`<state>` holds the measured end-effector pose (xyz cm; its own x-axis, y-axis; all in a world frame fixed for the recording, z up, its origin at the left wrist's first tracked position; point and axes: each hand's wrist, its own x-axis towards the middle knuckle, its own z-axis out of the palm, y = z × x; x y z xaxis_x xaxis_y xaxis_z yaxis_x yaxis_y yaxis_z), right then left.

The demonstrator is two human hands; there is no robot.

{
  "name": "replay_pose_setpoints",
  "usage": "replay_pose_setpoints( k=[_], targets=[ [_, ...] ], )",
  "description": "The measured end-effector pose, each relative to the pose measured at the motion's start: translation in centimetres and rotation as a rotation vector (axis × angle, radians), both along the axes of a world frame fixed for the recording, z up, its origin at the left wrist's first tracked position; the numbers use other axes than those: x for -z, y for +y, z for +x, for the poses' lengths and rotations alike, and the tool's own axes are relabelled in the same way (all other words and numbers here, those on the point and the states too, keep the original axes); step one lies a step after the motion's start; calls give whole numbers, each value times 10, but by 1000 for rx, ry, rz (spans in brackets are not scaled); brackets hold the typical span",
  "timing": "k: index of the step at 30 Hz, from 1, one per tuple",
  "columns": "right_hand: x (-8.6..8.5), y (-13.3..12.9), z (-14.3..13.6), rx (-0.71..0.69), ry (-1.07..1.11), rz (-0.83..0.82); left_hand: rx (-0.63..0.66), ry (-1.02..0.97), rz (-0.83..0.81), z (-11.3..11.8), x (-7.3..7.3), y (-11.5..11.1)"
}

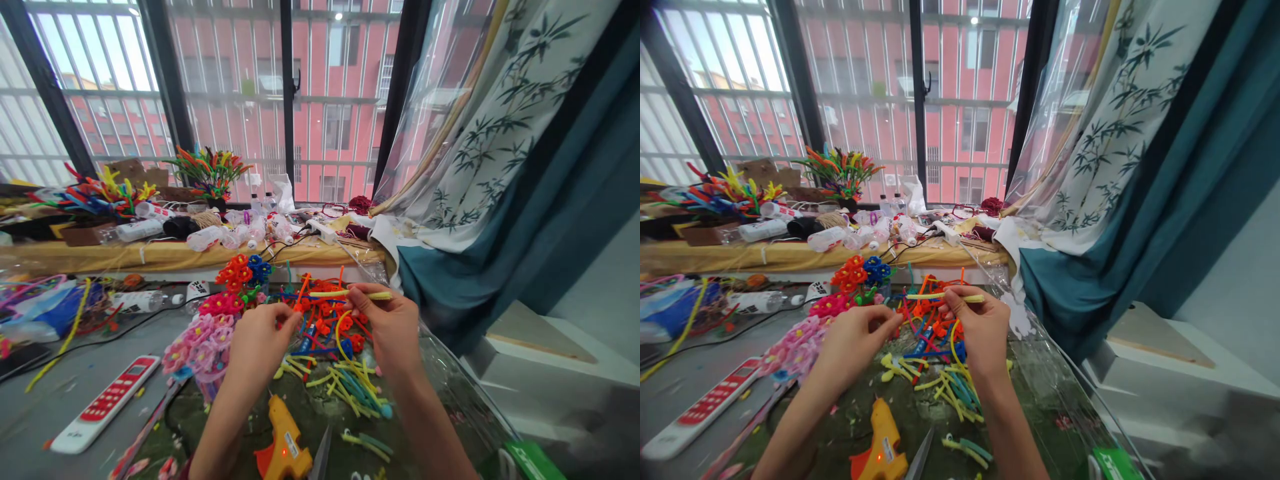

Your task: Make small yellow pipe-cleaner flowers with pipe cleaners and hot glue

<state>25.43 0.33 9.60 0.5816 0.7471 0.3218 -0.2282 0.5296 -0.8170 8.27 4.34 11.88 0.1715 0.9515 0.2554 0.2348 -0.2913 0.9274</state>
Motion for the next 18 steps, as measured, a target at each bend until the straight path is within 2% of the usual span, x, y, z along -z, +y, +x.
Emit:
replay_pose_setpoints(
  k=[3, 5, 6, 7, 11, 14, 16, 18],
  targets=[
    [1, 1, -3, -47, 79, -7, 99, -38, 10, 12, 3, -3],
    [0, 2, -6, -92, 131, -22, 161, -149, -11, 22, 7, -6],
    [0, 2, -8, -116, 152, -31, 181, -245, -28, 28, 10, -7],
    [-1, 2, -10, -143, 169, -41, 197, -448, -81, 33, 12, -9],
    [-2, 2, -16, -239, 183, -54, 146, -699, -103, 45, 16, -15],
    [2, 4, -9, -267, -4, -106, 67, -803, -91, 44, 15, -15],
    [10, 8, 2, -276, -273, -258, 23, -843, -82, 42, 14, -13],
    [21, 12, 15, -284, -395, -382, 3, -857, -90, 39, 13, -11]
  ],
)
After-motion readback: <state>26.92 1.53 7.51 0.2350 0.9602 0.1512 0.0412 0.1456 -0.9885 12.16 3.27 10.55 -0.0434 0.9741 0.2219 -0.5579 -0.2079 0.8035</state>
